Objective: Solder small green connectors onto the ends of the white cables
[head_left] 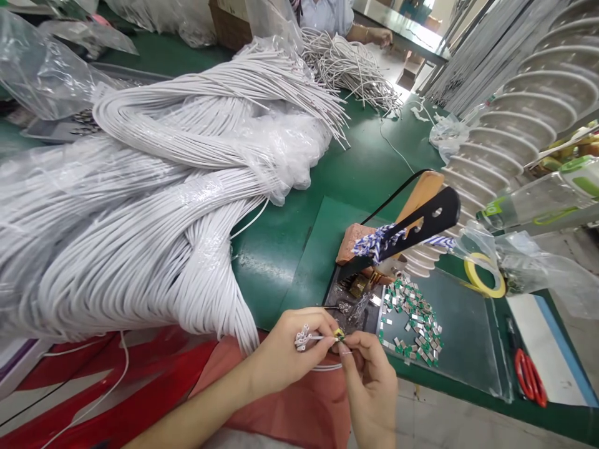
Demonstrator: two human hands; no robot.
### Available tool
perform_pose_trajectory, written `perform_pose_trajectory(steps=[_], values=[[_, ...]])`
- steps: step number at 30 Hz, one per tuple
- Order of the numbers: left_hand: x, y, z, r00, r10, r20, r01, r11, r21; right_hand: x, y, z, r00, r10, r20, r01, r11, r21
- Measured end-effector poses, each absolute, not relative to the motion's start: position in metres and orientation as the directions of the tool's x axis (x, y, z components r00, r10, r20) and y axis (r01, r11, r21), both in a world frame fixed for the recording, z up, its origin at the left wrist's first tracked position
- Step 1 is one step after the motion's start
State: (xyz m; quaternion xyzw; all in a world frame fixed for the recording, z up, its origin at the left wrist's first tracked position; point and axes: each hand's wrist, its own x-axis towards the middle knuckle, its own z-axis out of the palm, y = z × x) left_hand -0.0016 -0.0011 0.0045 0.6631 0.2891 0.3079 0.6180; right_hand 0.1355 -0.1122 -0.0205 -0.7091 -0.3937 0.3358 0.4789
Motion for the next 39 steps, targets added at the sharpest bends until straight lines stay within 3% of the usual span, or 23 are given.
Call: perform_pose_trajectory(steps=[7,14,17,23,28,33,39], values=[[0.000,-0.003,0.004,0.621,0.780,0.079,0.003,-0.103,0.995,0.128,-0.108,-0.014,0.471,0.879,-0.076,0.278,-0.229,-0.933],[-0.002,-0.004,0.004,0.620,0.779,0.095,0.034,-0.147,0.988,0.138,-0.104,-0.002,0.514,0.856,0.058,0.301,-0.116,-0.946],[-0.001,-0.003,0.005,0.633,0.766,0.115,0.042,-0.182,0.982,0.146,-0.109,-0.004,0.532,0.846,0.028,0.305,-0.161,-0.939],[0.002,0.001,0.012,0.638,0.757,0.138,0.060,-0.227,0.972,0.144,-0.106,-0.005,0.547,0.834,-0.067,0.176,-0.193,-0.965],[0.003,0.004,0.017,0.638,0.757,0.142,0.056,-0.229,0.972,0.137,-0.094,0.000,0.518,0.854,0.043,0.152,-0.043,-0.988],[0.004,0.007,0.019,0.643,0.754,0.134,0.057,-0.221,0.974,0.133,-0.093,-0.006,0.546,0.838,0.014,0.067,-0.027,-0.997],[0.003,0.006,0.026,0.635,0.758,0.151,0.044,-0.231,0.972,0.130,-0.091,-0.009,0.558,0.827,0.064,0.079,0.024,-0.997]])
